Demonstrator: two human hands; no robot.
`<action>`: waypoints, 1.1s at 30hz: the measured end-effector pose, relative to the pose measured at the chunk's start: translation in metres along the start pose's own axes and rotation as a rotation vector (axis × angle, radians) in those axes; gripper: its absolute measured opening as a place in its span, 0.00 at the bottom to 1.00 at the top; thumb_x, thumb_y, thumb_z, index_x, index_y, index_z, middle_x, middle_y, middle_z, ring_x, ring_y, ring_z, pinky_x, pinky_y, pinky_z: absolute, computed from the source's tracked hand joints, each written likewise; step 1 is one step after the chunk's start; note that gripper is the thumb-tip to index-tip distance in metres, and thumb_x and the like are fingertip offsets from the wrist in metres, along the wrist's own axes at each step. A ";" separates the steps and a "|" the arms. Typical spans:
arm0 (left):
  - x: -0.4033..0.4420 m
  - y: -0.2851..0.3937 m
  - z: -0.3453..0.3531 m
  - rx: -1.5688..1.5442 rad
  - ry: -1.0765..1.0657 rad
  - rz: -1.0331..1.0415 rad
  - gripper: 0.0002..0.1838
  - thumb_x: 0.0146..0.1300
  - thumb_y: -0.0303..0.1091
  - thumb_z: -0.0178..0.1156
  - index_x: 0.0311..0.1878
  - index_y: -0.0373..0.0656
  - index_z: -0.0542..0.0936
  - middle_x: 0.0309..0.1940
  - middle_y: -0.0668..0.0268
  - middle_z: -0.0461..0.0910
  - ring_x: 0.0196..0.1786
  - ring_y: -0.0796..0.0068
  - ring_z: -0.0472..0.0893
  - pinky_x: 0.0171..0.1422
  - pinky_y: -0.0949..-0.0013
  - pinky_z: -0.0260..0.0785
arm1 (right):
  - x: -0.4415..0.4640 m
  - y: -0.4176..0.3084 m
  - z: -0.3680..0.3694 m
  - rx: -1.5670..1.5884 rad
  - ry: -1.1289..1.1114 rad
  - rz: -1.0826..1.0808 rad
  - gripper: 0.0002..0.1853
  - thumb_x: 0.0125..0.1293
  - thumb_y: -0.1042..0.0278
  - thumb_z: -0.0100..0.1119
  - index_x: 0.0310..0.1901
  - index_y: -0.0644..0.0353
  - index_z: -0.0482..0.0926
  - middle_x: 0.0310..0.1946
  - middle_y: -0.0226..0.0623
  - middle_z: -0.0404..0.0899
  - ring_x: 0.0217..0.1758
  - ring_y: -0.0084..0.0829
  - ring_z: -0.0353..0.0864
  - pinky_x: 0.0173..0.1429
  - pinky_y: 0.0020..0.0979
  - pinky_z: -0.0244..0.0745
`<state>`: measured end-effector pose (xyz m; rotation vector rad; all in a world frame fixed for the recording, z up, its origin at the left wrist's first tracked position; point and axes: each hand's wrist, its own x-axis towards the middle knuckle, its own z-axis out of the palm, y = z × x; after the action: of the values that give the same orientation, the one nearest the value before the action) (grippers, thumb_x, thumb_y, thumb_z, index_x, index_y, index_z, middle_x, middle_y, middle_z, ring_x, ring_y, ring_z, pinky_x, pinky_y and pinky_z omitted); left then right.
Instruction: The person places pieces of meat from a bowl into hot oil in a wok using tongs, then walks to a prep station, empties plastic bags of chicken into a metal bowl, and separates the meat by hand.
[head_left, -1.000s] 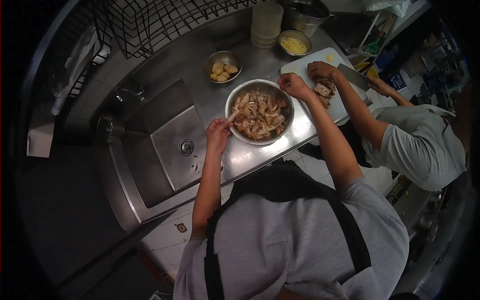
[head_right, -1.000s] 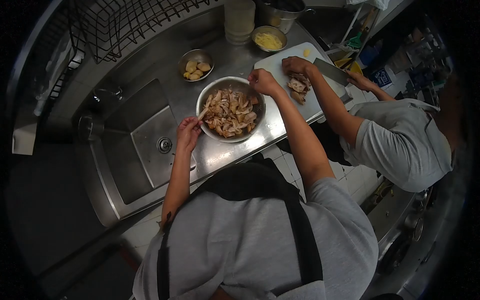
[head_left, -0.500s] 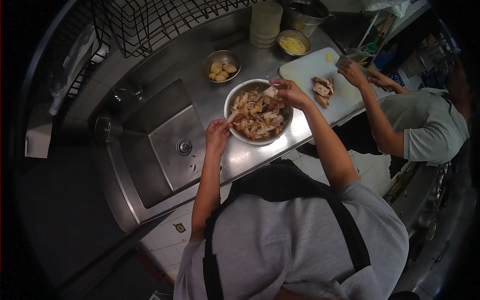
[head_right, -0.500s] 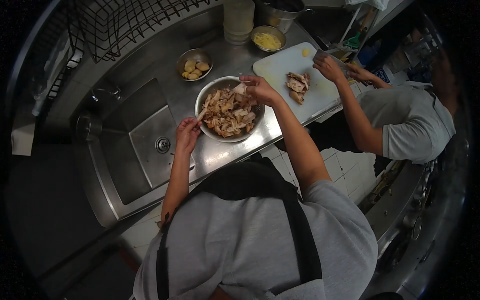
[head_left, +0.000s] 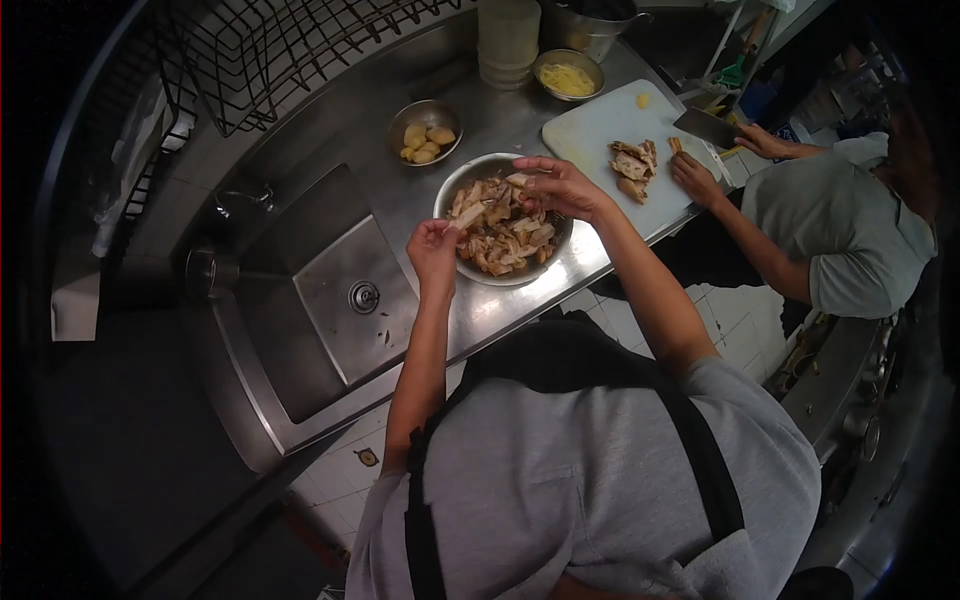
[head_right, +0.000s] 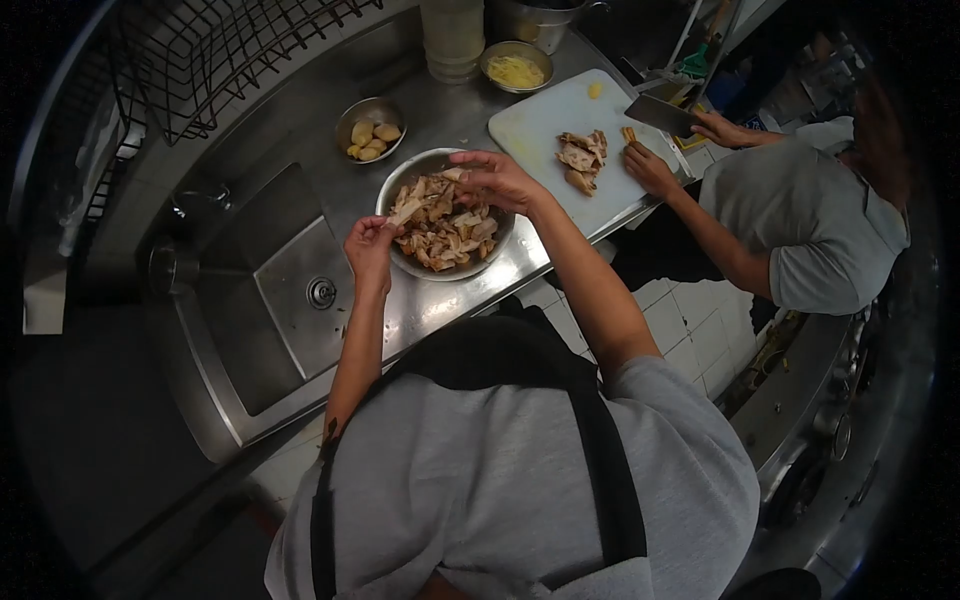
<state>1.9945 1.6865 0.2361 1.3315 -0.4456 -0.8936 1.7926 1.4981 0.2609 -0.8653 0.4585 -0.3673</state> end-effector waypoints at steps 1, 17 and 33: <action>0.000 0.002 0.007 0.026 0.015 0.091 0.06 0.63 0.20 0.59 0.43 0.35 0.75 0.37 0.61 0.81 0.39 0.73 0.83 0.46 0.73 0.74 | 0.003 0.006 -0.003 -0.111 0.062 0.017 0.25 0.66 0.70 0.63 0.64 0.61 0.70 0.56 0.38 0.75 0.52 0.33 0.80 0.57 0.38 0.81; -0.061 0.009 0.024 0.748 -0.003 0.553 0.19 0.57 0.23 0.61 0.55 0.37 0.78 0.47 0.55 0.80 0.52 0.58 0.80 0.58 0.63 0.71 | -0.116 -0.004 -0.062 -0.893 0.817 -0.293 0.18 0.62 0.61 0.67 0.44 0.69 0.80 0.35 0.44 0.81 0.36 0.35 0.83 0.41 0.35 0.79; -0.057 -0.073 0.045 -0.315 0.011 -0.444 0.17 0.68 0.21 0.54 0.58 0.33 0.66 0.50 0.50 0.78 0.42 0.53 0.84 0.50 0.53 0.82 | -0.155 0.049 -0.097 -1.185 1.086 -0.377 0.28 0.58 0.73 0.62 0.62 0.66 0.72 0.51 0.51 0.74 0.48 0.42 0.79 0.51 0.39 0.76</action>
<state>1.9047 1.7031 0.1877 1.1577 0.0098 -1.2646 1.6174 1.5403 0.2038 -1.8911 1.6211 -0.9572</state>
